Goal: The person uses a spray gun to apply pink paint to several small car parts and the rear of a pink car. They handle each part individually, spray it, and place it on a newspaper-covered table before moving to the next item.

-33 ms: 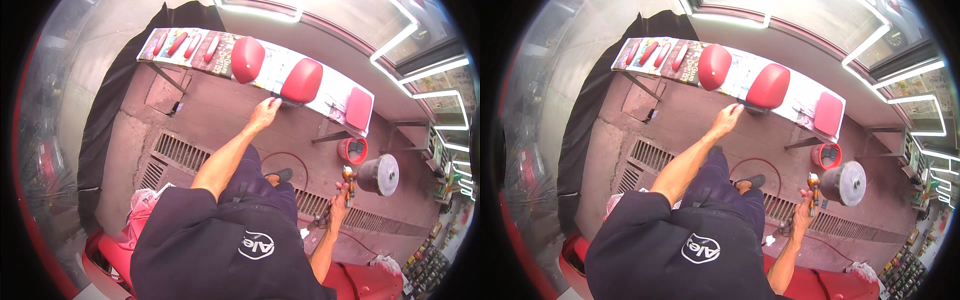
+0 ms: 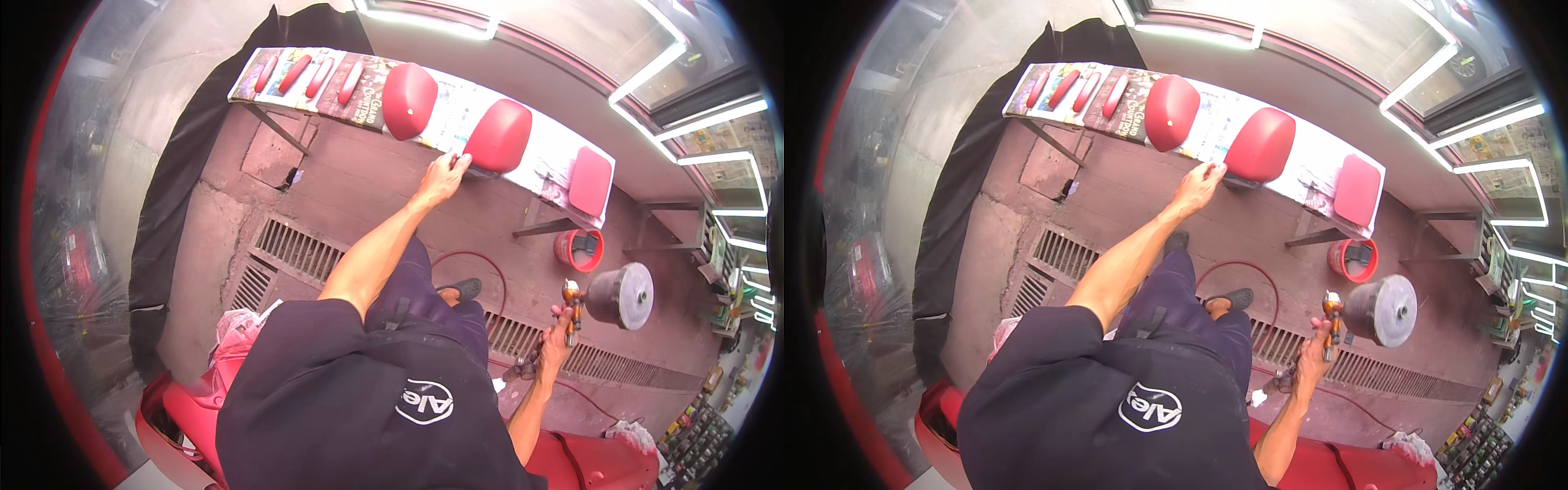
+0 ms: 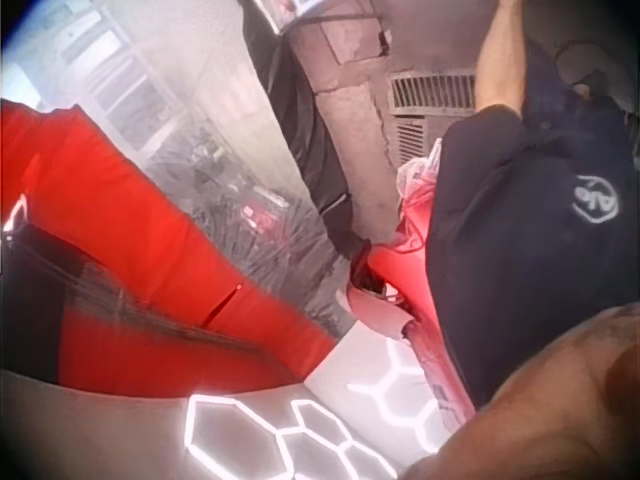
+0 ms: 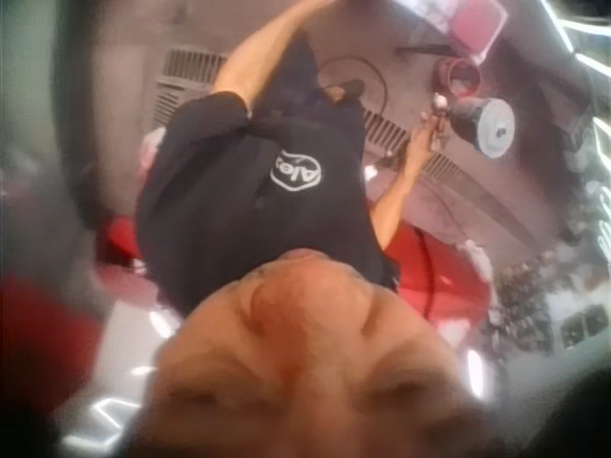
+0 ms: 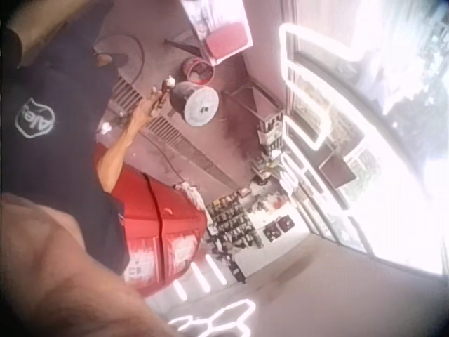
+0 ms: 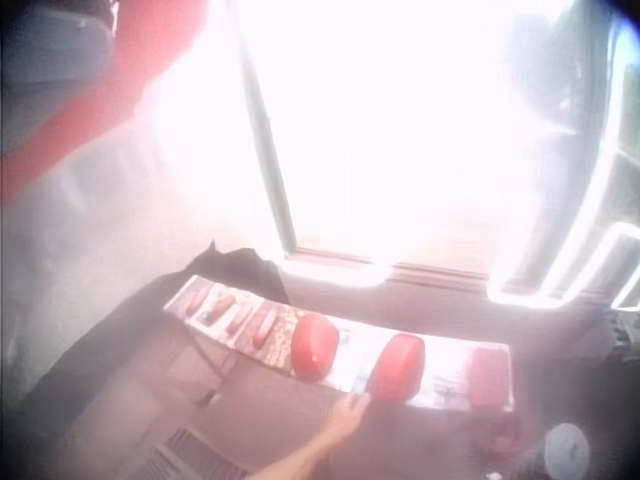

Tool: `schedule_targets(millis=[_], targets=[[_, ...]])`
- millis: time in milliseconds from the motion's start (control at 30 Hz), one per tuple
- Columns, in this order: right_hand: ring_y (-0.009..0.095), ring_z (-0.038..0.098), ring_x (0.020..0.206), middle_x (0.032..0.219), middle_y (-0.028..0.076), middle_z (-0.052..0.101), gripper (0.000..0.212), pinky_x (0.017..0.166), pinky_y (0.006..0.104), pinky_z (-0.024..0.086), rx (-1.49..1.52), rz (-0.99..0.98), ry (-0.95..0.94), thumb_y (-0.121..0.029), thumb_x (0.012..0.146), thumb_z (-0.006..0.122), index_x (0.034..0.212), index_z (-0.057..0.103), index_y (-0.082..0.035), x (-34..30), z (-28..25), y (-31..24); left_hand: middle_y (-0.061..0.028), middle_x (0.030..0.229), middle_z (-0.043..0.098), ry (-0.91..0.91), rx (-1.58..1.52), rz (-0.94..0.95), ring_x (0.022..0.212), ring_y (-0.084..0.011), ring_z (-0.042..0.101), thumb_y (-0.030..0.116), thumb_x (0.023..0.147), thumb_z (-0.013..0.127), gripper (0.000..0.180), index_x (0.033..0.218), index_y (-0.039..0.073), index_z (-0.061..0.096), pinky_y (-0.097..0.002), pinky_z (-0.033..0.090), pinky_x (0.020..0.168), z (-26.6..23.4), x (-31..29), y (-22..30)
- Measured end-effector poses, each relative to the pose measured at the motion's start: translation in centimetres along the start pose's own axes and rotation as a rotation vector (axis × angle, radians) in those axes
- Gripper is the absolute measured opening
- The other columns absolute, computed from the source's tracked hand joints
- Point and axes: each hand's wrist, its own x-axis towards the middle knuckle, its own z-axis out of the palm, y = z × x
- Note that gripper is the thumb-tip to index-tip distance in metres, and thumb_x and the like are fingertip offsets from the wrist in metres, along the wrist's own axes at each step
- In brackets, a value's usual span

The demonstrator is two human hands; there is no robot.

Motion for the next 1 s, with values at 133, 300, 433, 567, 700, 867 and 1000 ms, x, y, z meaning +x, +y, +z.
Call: schedule_targets(millis=[133, 300, 433, 567, 700, 867, 1000], targets=[[0.004, 0.042, 0.046, 0.104, 0.006, 0.070, 0.050, 0.042, 0.0216, 0.035, 0.036, 0.070, 0.107, -0.048, 0.104, 0.061, 0.127, 0.062, -0.004, -1.5, -0.4, 0.7, -0.0326, 0.129, 0.066, 0.128, 0.045, 0.110, 0.123, -0.0439, 0.063, 0.065, 0.095, 0.060, 0.084, 0.132, -0.011, 0.060, -0.0491, 0.048, 0.104, 0.4, 8.9, 4.8], [0.005, 0.043, 0.046, 0.106, 0.004, 0.070, 0.050, 0.041, 0.0227, 0.036, 0.076, 0.128, 0.281, -0.050, 0.103, 0.062, 0.125, 0.063, -0.005, -2.4, 1.7, 1.5, -0.0345, 0.148, 0.051, -0.113, 0.006, -0.124, 0.139, -0.0414, 0.052, 0.067, 0.087, 0.071, 0.107, 0.151, -0.012, 0.038, -0.0466, 0.043, 0.113, 0.4, 17.0, 8.0], [0.004, 0.041, 0.048, 0.110, 0.005, 0.066, 0.055, 0.042, 0.0218, 0.035, 0.154, 0.179, 0.395, -0.052, 0.105, 0.059, 0.127, 0.058, -0.002, -4.6, 4.5, -0.1, -0.0303, 0.141, 0.058, -0.134, -0.024, -0.229, 0.127, -0.0383, 0.060, 0.064, 0.084, 0.078, 0.106, 0.150, -0.011, 0.040, -0.0485, 0.051, 0.105, 4.2, 21.4, 5.6], [0.005, 0.038, 0.049, 0.109, 0.004, 0.064, 0.052, 0.043, 0.0210, 0.034, 0.173, 0.243, 0.477, -0.052, 0.106, 0.057, 0.125, 0.057, -0.004, -5.5, 7.5, -2.6, -0.0230, 0.128, 0.066, -0.405, -0.325, -0.342, 0.115, -0.0307, 0.066, 0.054, 0.089, 0.078, 0.083, 0.138, -0.008, 0.053, -0.0454, 0.055, 0.098, 5.4, 22.8, 4.7], [0.004, 0.038, 0.049, 0.109, 0.004, 0.064, 0.049, 0.044, 0.0208, 0.034, 0.197, 0.238, 0.513, -0.051, 0.107, 0.056, 0.124, 0.056, -0.005, -5.9, 9.3, -3.8, -0.0149, 0.118, 0.072, -0.702, -0.584, -0.400, 0.109, -0.0236, 0.068, 0.039, 0.097, 0.075, 0.051, 0.124, -0.003, 0.067, -0.0403, 0.056, 0.095, 4.4, 21.8, 5.3], [0.004, 0.039, 0.051, 0.109, 0.005, 0.064, 0.055, 0.044, 0.0208, 0.035, 0.207, 0.193, 0.527, -0.054, 0.106, 0.056, 0.130, 0.055, -0.004, -6.4, 8.3, -3.2, -0.0105, 0.112, 0.073, -0.884, -0.155, 0.271, 0.106, -0.0243, 0.069, 0.029, 0.098, 0.074, 0.034, 0.116, 0.001, 0.070, -0.0397, 0.055, 0.093, -2.5, 11.5, 10.3], [0.004, 0.039, 0.051, 0.109, 0.004, 0.064, 0.055, 0.045, 0.0200, 0.035, 0.204, 0.174, 0.526, -0.054, 0.105, 0.056, 0.130, 0.055, -0.005, -6.4, 6.3, -2.5, -0.0146, 0.108, 0.072, -0.879, 0.174, 0.801, 0.103, -0.0292, 0.070, 0.024, 0.101, 0.069, 0.029, 0.112, -0.003, 0.066, -0.0408, 0.053, 0.087, -8.0, 1.6, 6.0]])
